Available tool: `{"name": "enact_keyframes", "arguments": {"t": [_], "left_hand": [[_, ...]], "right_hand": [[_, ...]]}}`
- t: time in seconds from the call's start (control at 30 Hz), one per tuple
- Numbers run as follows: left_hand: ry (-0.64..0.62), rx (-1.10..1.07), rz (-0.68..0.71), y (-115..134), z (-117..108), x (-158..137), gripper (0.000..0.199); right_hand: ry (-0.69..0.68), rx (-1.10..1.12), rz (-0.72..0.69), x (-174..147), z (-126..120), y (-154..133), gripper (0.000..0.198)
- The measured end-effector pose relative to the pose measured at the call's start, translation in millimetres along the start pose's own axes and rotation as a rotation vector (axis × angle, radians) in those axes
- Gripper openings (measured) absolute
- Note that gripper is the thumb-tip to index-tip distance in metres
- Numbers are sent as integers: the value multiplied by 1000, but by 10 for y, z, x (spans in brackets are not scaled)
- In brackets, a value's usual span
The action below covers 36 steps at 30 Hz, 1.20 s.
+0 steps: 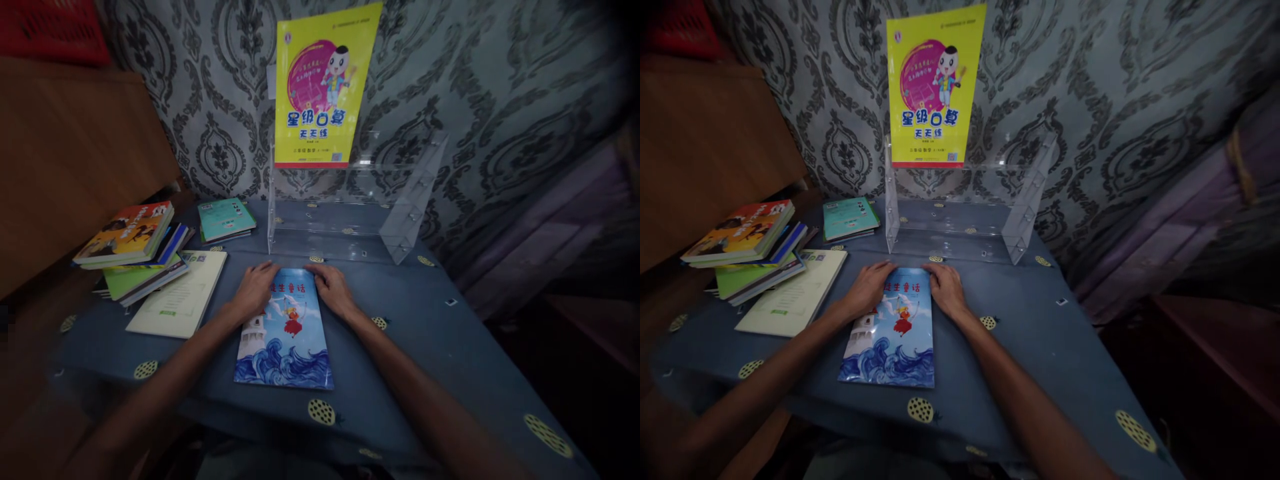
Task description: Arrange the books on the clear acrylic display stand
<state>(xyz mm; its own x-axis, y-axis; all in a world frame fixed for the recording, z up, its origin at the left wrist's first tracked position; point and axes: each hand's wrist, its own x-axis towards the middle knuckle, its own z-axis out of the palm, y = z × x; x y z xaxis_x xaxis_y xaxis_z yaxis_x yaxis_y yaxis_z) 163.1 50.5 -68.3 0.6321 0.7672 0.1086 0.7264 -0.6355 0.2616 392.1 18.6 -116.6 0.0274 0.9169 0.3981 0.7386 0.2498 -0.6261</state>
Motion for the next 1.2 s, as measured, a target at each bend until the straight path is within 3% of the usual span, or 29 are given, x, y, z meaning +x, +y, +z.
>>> {"name": "enact_keyframes", "arguments": {"t": [0.3, 0.57, 0.77, 1.0, 1.2], "left_hand": [[-100, -29, 90, 204, -19, 226, 62], [-105, -48, 322, 269, 106, 301, 60], [-190, 9, 517, 465, 29, 1, 62], [-397, -57, 540, 758, -112, -481, 75], [-451, -156, 561, 880, -166, -777, 80]], "right_hand": [[10, 46, -17, -7, 26, 49, 41], [-39, 369, 52, 52, 19, 159, 51], [-66, 421, 80, 75, 2, 133, 44], [-94, 313, 65, 58, -53, 27, 39], [-81, 289, 63, 61, -46, 26, 42]]}}
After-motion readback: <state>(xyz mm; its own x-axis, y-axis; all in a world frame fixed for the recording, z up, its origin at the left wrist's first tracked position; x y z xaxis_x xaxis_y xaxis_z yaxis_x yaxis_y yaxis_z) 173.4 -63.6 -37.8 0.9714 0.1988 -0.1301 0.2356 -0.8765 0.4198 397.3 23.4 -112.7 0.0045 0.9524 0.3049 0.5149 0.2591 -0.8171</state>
